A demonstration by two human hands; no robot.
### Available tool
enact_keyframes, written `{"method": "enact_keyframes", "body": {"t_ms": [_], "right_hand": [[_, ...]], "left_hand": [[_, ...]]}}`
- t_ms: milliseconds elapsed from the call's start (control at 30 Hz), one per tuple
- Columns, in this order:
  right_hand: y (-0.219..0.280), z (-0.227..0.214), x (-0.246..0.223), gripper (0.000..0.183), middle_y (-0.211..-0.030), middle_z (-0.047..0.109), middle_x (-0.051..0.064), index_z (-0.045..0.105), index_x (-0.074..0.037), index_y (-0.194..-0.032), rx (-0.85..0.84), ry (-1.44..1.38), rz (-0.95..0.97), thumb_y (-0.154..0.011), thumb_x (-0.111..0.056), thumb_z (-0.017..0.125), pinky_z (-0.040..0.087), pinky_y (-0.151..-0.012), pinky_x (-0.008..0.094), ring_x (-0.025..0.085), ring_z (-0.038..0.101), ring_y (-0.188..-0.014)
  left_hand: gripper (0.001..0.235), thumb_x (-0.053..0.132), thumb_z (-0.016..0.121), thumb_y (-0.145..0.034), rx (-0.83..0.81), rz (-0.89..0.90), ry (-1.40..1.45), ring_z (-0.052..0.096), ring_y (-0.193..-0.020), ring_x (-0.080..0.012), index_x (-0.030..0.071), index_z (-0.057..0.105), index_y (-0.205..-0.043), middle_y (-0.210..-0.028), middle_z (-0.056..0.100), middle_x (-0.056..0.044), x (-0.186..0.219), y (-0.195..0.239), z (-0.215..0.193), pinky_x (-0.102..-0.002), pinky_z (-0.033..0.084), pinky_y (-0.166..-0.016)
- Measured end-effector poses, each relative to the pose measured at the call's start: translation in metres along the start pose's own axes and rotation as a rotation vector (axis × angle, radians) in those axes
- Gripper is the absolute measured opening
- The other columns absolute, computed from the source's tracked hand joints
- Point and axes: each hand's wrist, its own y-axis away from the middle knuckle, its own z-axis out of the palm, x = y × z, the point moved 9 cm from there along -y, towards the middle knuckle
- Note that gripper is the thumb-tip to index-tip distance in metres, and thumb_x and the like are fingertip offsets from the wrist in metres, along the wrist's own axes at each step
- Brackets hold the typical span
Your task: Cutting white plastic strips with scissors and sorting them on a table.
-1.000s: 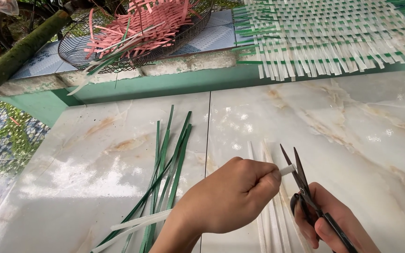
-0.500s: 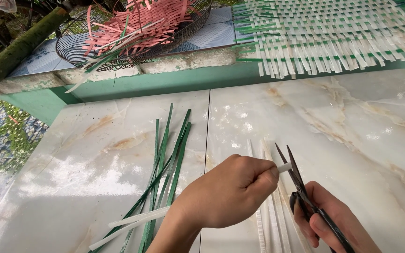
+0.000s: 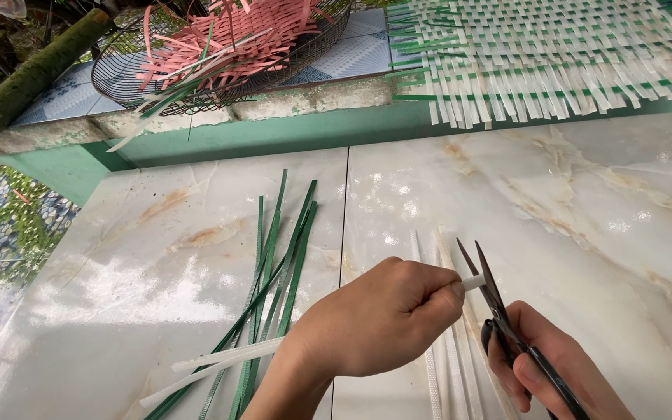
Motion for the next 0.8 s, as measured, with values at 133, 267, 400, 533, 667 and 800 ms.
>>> {"method": "enact_keyframes", "body": {"t_ms": [133,267,400,533,667,800], "right_hand": [[0.002,-0.003,0.017,0.050,-0.056,0.057,0.010,0.060,-0.001,-0.081,0.064,-0.010,0.158,-0.082,-0.050,0.054,0.044,-0.050,0.035,0.022,0.050,-0.045],[0.004,-0.002,0.013,0.045,-0.049,0.060,0.011,0.061,-0.003,-0.080,0.111,0.123,0.212,-0.089,-0.045,0.049,0.042,-0.051,0.032,0.020,0.052,-0.045],[0.008,-0.005,0.015,0.036,-0.048,0.058,0.014,0.058,-0.002,-0.081,0.213,0.160,0.340,-0.093,-0.035,0.052,0.039,-0.052,0.034,0.023,0.050,-0.047],[0.007,-0.005,0.009,0.030,-0.052,0.057,0.015,0.056,-0.002,-0.084,0.230,0.246,0.425,-0.095,-0.029,0.053,0.042,-0.053,0.034,0.023,0.049,-0.051],[0.006,-0.002,0.009,0.032,-0.056,0.050,0.013,0.050,-0.003,-0.084,0.213,0.261,0.458,-0.093,-0.034,0.054,0.043,-0.051,0.036,0.024,0.048,-0.052],[0.011,-0.003,0.005,0.029,-0.064,0.048,0.013,0.051,-0.002,-0.077,0.265,0.177,0.514,-0.091,-0.023,0.064,0.035,-0.061,0.035,0.025,0.044,-0.057]], "left_hand": [[0.031,0.018,0.035,-0.091,0.013,-0.003,-0.026,0.031,-0.059,-0.0190,0.006,0.034,-0.062,-0.057,0.036,-0.006,-0.001,-0.003,0.000,-0.037,0.032,-0.056],[0.031,0.018,0.035,-0.090,0.018,-0.034,-0.008,0.030,-0.059,-0.0188,0.006,0.032,-0.061,-0.057,0.034,-0.005,-0.007,-0.010,0.000,-0.037,0.029,-0.055],[0.030,0.019,0.036,-0.089,0.019,-0.037,-0.008,0.030,-0.060,-0.0179,0.008,0.031,-0.061,-0.058,0.033,-0.004,-0.015,-0.018,0.002,-0.036,0.030,-0.055],[0.029,0.018,0.038,-0.087,0.014,-0.006,-0.012,0.028,-0.060,-0.0172,0.009,0.029,-0.061,-0.058,0.031,-0.002,-0.019,-0.027,0.004,-0.035,0.028,-0.054],[0.030,0.018,0.038,-0.089,-0.020,0.009,-0.017,0.028,-0.059,-0.0165,0.010,0.029,-0.061,-0.058,0.031,-0.002,-0.019,-0.032,0.006,-0.035,0.027,-0.054],[0.031,0.021,0.038,-0.088,-0.070,-0.006,-0.050,0.033,-0.059,-0.0173,0.009,0.033,-0.060,-0.058,0.036,-0.003,-0.014,-0.033,0.012,-0.036,0.030,-0.055]]}}
